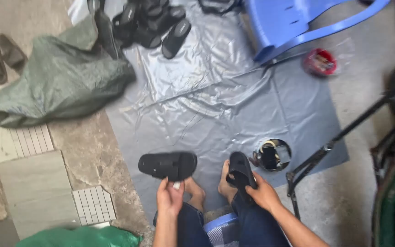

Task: Hand-stitching the sole of a black sandal using a needle and thread in a repair shop environment.

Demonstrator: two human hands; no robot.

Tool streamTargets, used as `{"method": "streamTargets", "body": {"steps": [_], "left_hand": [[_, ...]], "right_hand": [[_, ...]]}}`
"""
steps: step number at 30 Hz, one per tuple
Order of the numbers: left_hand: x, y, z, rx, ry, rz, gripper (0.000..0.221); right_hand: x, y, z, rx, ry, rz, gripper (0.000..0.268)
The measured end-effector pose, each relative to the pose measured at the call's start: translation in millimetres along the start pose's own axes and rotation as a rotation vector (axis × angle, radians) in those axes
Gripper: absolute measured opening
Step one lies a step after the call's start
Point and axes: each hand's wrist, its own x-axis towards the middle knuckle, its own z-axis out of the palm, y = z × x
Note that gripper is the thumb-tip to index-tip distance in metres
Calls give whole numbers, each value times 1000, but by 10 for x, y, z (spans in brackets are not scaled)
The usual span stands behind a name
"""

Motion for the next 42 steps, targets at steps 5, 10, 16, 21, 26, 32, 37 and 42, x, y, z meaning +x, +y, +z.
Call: {"method": "streamTargets", "body": {"steps": [5,10,16,21,26,32,37,42], "left_hand": [[742,-235,97,-256,-92,60,11],[1016,-413,179,-314,-109,98,6],[926,-456,461,-291,-254,105,14],[693,-417,671,-217,-454,221,21],[832,-559,539,-122,-617,321,27],[237,-718,121,382,-617,562,43],[83,-852,-470,453,-472,659,39],[-203,-965,-758,448,-495,728,28]], "right_hand": [[1391,-253,602,-404,-96,-265,66],[2459,-556,900,-641,-218,-463,51],[2603,-1106,535,-180,220,-536,44],[1976,-1469,337,838,-367,-815,74],[1418,-1409,264,933,-322,-1095,45],[640,-806,309,1119,-116,-1013,13],[426,-235,375,1296,-194,-886,7],[287,169,474,1367,-219,-872,6]]}}
